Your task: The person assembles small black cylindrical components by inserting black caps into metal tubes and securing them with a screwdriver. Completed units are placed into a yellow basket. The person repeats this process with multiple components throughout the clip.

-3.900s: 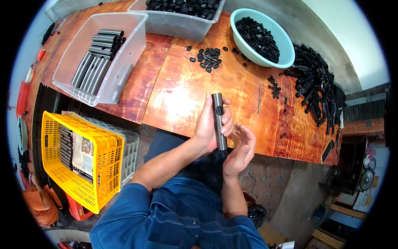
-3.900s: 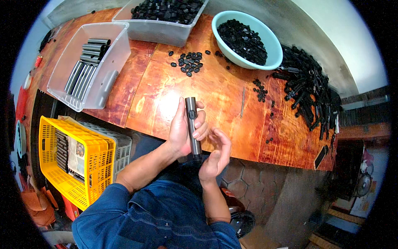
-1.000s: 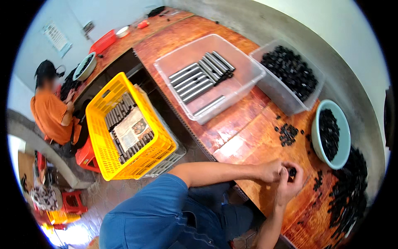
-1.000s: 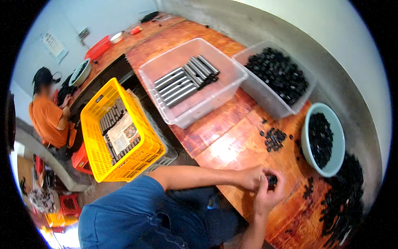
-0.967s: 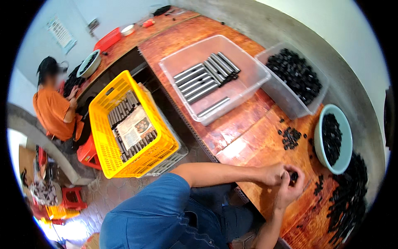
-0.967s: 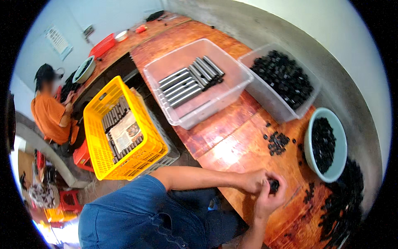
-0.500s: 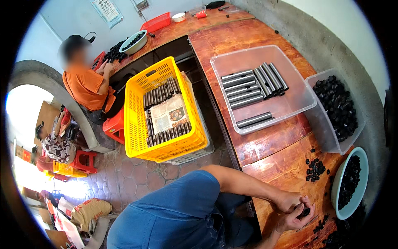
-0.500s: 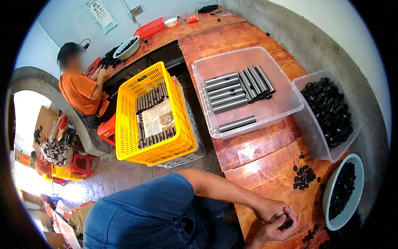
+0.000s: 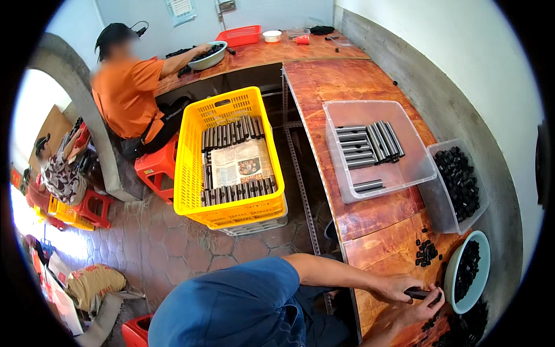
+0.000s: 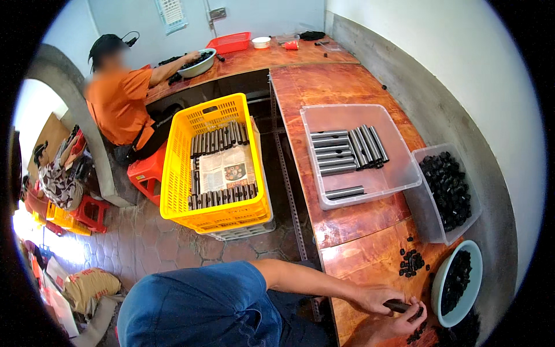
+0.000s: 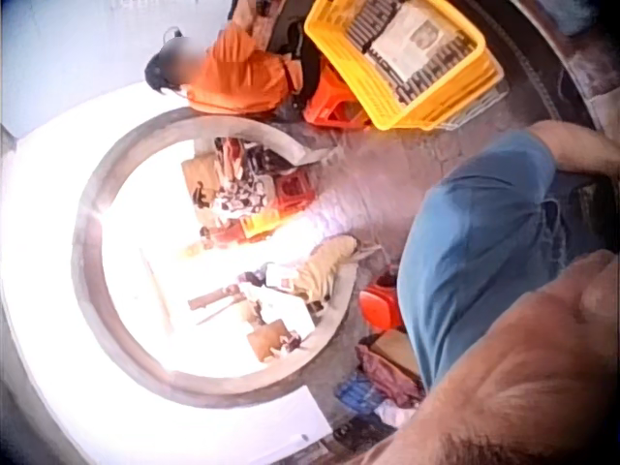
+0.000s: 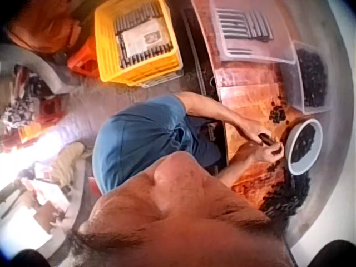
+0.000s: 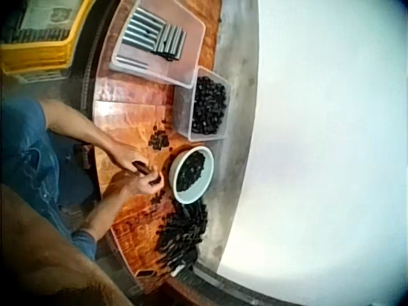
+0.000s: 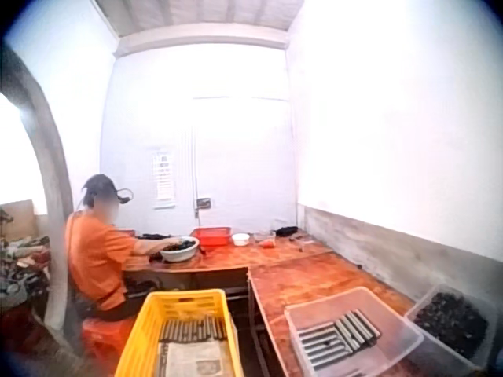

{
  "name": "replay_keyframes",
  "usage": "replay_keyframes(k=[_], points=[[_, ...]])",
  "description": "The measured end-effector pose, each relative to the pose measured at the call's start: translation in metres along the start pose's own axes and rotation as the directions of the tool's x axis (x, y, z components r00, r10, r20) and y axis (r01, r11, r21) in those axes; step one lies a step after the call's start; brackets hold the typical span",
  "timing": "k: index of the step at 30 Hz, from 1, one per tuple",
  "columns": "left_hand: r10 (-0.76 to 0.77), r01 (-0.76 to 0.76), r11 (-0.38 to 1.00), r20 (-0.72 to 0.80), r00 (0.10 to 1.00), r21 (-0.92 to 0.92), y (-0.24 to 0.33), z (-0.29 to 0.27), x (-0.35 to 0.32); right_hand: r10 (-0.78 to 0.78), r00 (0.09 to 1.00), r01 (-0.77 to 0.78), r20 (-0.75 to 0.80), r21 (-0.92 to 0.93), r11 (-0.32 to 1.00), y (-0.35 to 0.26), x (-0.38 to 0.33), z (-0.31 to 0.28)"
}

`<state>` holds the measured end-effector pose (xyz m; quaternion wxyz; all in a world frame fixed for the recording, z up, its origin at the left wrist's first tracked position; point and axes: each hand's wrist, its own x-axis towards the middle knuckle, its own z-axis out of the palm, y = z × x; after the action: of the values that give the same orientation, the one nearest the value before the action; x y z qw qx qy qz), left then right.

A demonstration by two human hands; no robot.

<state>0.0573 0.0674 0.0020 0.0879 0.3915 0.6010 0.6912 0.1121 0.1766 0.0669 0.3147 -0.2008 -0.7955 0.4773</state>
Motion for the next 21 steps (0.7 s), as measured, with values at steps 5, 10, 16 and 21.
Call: replay_keyframes(k=[5, 10, 16, 21], points=[[-0.095, 0.089, 0.985, -0.034, 0.995, -0.148, -0.001, 0.004, 0.003, -0.123, 0.966, 0.053, 0.228, 0.292, 0.955, 0.034, 0.023, -0.008], [-0.394, 0.418, 0.768, 0.156, 0.906, -0.486, -0.007, -0.005, 0.004, 0.113, 0.954, -0.244, 0.278, 0.498, 0.832, -0.001, 0.008, -0.003], [-0.433, 0.399, 0.795, 0.032, 0.901, -0.457, -0.007, -0.017, 0.007, 0.152, 0.985, -0.169, 0.082, 0.657, 0.735, 0.072, 0.035, -0.010], [-0.439, 0.404, 0.721, 0.081, 0.895, -0.563, -0.007, -0.020, 0.009, 0.268, 0.962, -0.204, 0.044, 0.767, 0.608, 0.073, 0.043, -0.017]])
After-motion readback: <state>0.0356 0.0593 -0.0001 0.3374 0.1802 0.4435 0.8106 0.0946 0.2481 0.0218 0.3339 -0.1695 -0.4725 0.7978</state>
